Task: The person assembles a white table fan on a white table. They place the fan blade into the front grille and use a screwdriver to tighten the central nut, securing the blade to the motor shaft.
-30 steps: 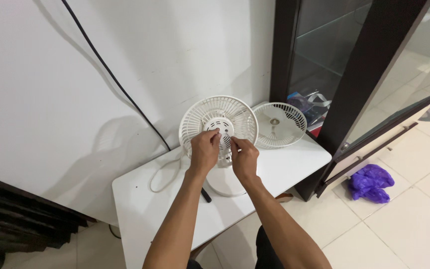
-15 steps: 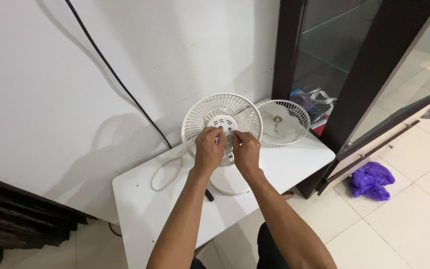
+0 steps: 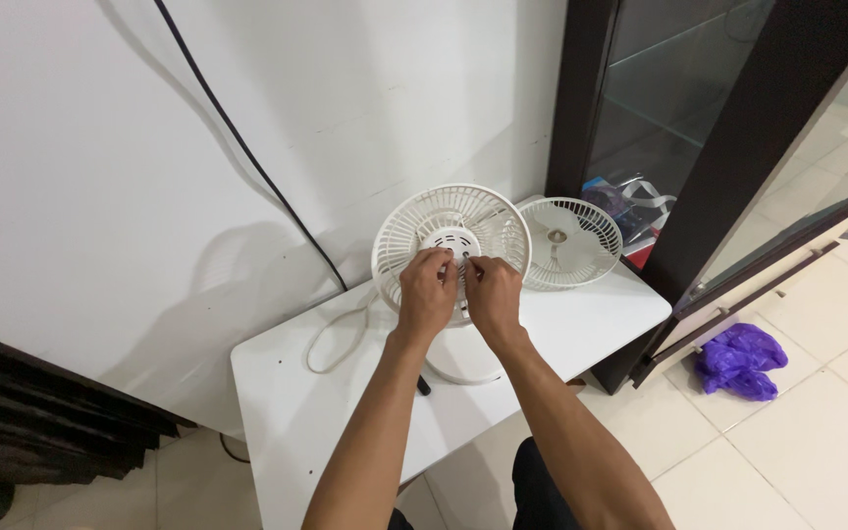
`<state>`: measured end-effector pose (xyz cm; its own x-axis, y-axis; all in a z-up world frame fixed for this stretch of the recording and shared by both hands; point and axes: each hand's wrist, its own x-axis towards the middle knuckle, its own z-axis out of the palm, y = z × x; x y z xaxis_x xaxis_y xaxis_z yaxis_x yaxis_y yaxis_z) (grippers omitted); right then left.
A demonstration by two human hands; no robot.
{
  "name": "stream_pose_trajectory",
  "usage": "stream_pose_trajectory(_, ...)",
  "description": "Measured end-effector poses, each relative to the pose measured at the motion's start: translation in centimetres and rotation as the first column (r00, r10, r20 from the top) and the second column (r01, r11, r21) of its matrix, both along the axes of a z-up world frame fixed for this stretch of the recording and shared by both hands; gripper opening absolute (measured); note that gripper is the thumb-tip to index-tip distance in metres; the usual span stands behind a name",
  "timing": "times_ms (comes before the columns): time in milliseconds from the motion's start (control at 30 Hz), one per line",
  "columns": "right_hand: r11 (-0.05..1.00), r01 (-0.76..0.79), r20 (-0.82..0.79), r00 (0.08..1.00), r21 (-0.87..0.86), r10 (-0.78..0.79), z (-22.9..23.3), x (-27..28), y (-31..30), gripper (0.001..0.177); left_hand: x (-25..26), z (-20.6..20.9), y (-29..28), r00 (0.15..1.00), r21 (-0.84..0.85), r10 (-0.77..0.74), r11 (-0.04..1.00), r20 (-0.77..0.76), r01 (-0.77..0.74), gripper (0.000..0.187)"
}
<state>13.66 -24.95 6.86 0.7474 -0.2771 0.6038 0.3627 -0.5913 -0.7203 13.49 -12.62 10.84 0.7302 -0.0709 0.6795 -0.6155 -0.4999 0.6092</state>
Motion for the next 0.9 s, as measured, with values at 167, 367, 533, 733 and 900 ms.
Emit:
stream_pose_trajectory(167, 1.000, 0.006, 0.011, 1.000, -0.006, -0.006, -0.2, 0.7, -0.1, 0.013, 0.2, -0.1, 0.0, 1.000, -0.015, -0.016, 1.000, 0.014, 0.017, 0.012)
stream_pose_trajectory(367, 0.996, 0.006, -0.018, 1.000, 0.084, -0.004, 0.0, 1.3, 0.0, 0.012, 0.1, -0.2, 0.3, 1.000, -0.011, -0.025, 1.000, 0.014, 0.025, 0.014)
stream_pose_trajectory(533, 0.990, 0.030, -0.025, 0.999, 0.139, -0.026, 0.1, 0.6, 0.1, 0.013, 0.0, -0.2, 0.3, 1.000, -0.026, -0.023, 0.999, -0.010, 0.023, 0.014)
stream_pose_trajectory(733, 0.983, 0.079, -0.042, 0.996, 0.167, -0.073, 0.4, 0.5, 0.3, 0.015, -0.1, -0.3, 0.3, 1.000, -0.051, -0.030, 0.998, -0.008, 0.030, 0.015)
stream_pose_trajectory(900, 0.979, 0.070, -0.049, 0.997, 0.193, -0.061, 0.3, 0.8, 0.7, 0.016, 0.0, -0.5, 0.5, 0.999, -0.049, -0.041, 0.998, 0.000, 0.041, 0.014)
